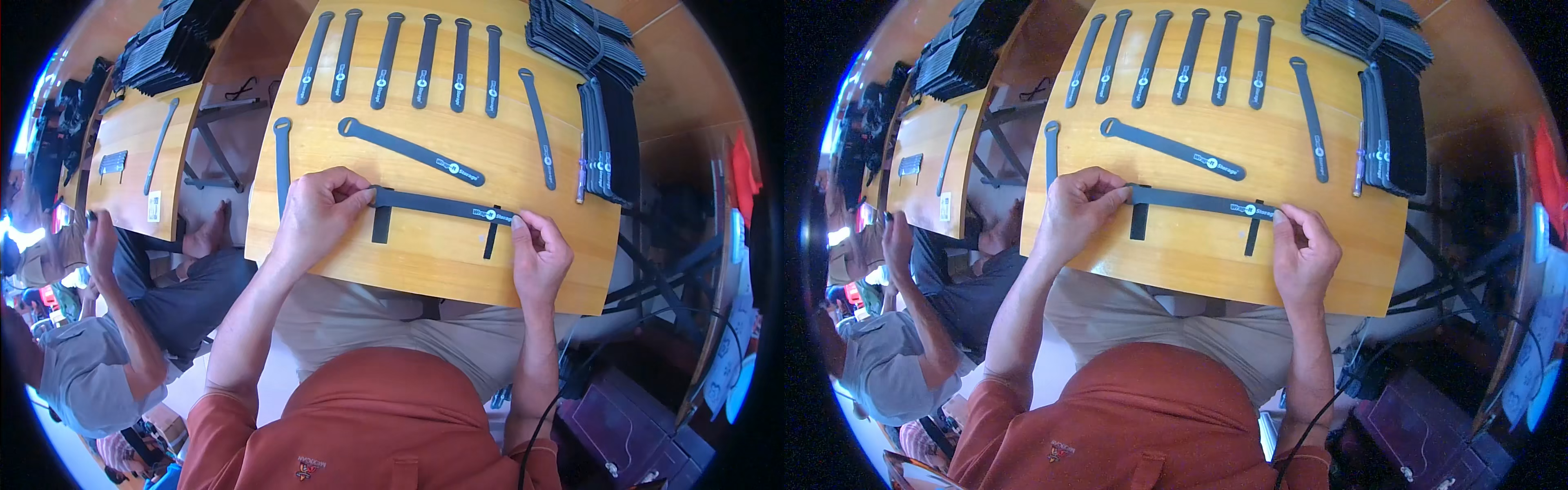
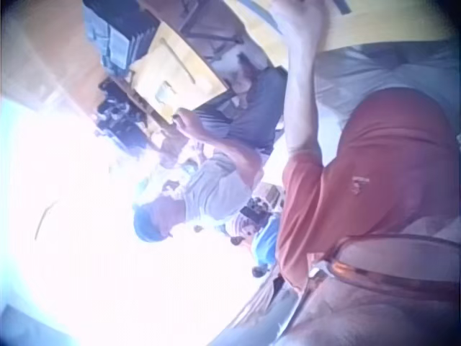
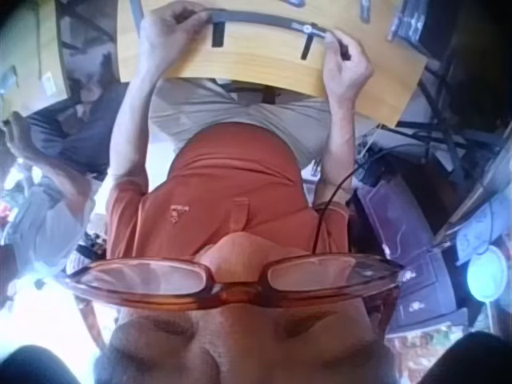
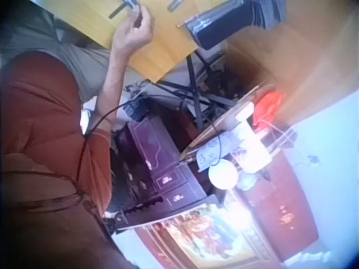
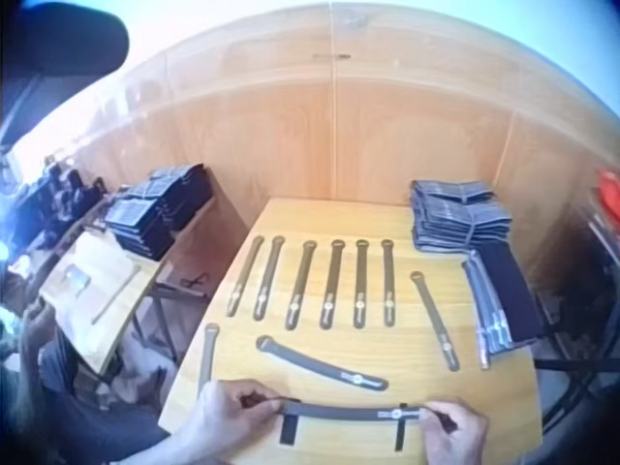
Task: Picking up individual black and grey straps and organizing them into neat stacks on a table.
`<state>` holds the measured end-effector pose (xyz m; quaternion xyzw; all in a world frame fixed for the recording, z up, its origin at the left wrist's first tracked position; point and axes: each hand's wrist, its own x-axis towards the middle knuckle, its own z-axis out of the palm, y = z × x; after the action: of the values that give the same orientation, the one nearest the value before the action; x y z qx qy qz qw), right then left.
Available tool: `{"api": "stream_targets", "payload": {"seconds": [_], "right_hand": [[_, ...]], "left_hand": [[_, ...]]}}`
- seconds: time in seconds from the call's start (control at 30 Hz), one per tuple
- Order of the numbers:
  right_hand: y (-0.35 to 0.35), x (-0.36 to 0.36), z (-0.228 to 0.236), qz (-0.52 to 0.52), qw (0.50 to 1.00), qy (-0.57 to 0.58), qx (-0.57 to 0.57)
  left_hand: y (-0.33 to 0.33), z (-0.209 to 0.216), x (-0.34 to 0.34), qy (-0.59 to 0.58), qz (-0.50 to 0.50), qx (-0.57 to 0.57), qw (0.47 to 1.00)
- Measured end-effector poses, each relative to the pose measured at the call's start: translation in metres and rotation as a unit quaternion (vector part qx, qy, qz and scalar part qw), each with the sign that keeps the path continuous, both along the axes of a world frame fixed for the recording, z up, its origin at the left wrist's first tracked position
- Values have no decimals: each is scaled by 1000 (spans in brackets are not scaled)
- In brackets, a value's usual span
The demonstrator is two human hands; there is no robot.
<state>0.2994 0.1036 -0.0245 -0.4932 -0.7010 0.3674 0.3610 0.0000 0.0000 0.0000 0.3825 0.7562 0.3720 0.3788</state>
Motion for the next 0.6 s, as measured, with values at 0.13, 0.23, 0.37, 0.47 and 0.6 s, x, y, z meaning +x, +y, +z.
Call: {"api": "stream_targets", "payload": {"seconds": [0.13,0.23,0.37,0.47,0.6], "right_hand": [[-1,-3,4,-17,1000,-13,-1],[1,-5,3,-9,1000,-20,19],[1,-4,1,-2,999,-26,33],[0,-4,2,-3,999,-22,33],[-1,-4,2,-6,999,-30,41]], "left_hand": [[0,3,1,25,-2,6,1000],[1,1,-2,25,0,12,1000],[3,3,-1,31,-2,8,999],[2,-2,-2,23,-2,17,1000],[2,0,-1,22,-2,10,1000]]}}
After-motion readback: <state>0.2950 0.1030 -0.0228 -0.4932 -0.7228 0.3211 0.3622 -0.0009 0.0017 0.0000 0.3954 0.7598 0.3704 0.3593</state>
